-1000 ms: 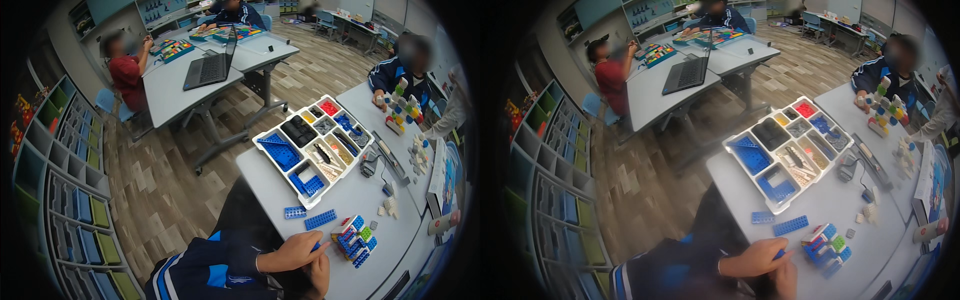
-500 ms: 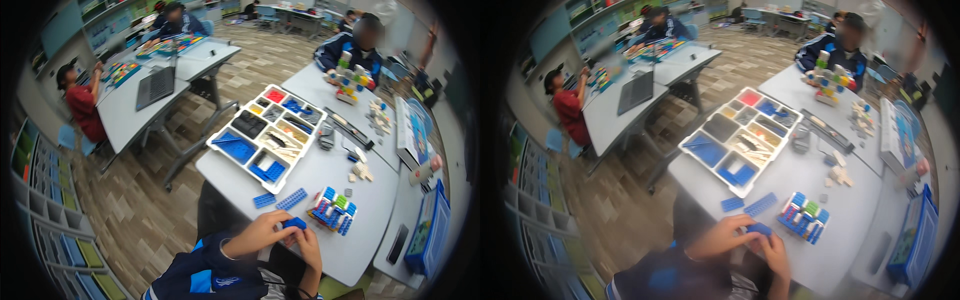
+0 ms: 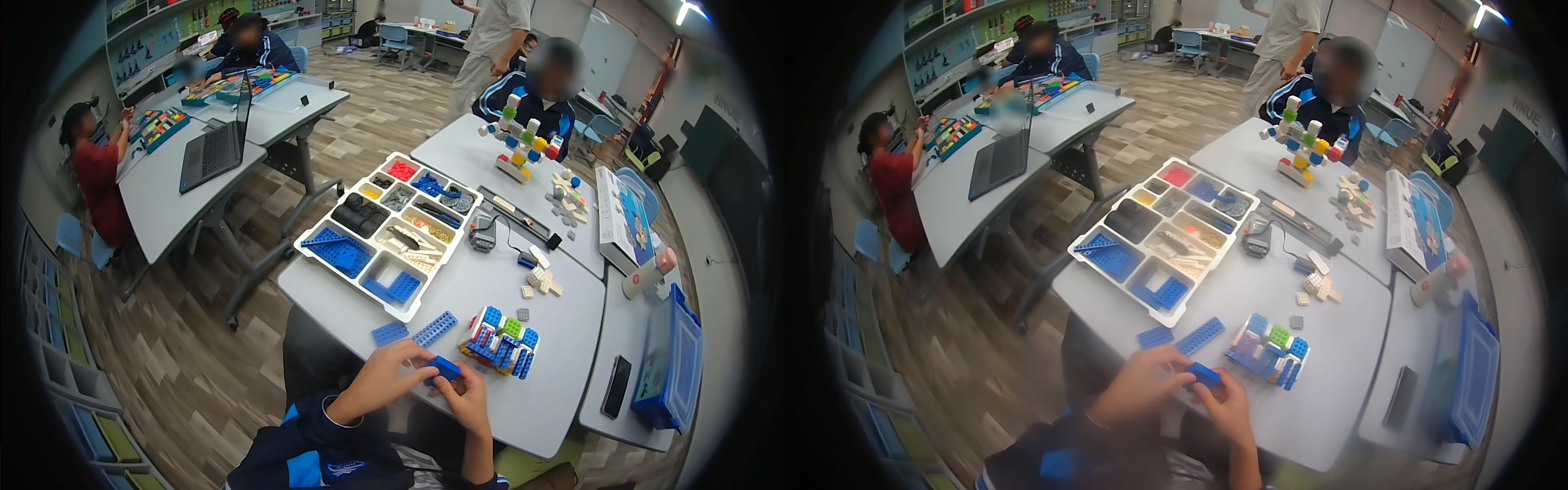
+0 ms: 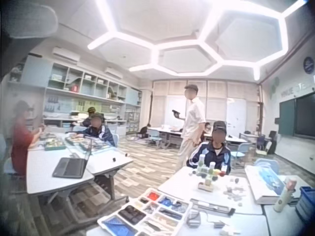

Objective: The person assembles a small structure using colorful interlocking plastic bricks. They repeatedly pick blue bricks from a tray, attach them to a partially built model on the table, and adjust the assembly. The person also handles additional blue bricks and places them on the table while continuing to build.

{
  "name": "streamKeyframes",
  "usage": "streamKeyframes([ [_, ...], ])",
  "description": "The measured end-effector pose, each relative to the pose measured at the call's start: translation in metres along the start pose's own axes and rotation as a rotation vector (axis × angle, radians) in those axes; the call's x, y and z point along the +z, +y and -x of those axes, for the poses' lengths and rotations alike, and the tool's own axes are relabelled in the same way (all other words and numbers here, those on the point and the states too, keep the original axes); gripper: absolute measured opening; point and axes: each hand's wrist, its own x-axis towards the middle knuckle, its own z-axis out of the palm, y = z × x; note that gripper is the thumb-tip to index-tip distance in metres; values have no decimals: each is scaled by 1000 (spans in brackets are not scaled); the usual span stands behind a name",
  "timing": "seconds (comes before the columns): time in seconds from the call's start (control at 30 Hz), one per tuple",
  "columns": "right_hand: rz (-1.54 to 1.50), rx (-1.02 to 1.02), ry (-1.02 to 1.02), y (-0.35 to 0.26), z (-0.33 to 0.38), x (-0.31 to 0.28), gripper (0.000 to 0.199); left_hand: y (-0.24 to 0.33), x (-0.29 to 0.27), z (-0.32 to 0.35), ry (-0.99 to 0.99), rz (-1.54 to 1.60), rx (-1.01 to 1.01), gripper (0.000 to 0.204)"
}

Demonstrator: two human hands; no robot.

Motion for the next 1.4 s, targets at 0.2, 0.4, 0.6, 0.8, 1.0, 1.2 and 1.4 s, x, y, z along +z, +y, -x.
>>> streamKeyframes([
  [0.2,-191,4,4,-3,-5,19,27,2,-6,3,72,10,25,27],
  [0.4,-171,9,43,-29,-5,27,29,14,-1,2,191,66,73,27],
  [0.6,-108,-21,18,-55,-40,51,27,16,-21,-13,305,18,68,21],
  [0.8,-83,-35,-31,-70,-92,81,27,-7,-60,-44,321,408,-79,21],
  [1.0,-72,-8,-52,-71,-110,88,27,-29,-70,-54,301,530,-63,22],
  [1.2,-19,25,-19,-59,-114,83,27,-35,-68,-54,289,507,-112,23],
  [1.4,-57,95,-39,-57,-109,82,32,-23,-79,-41,247,273,-122,27],
])
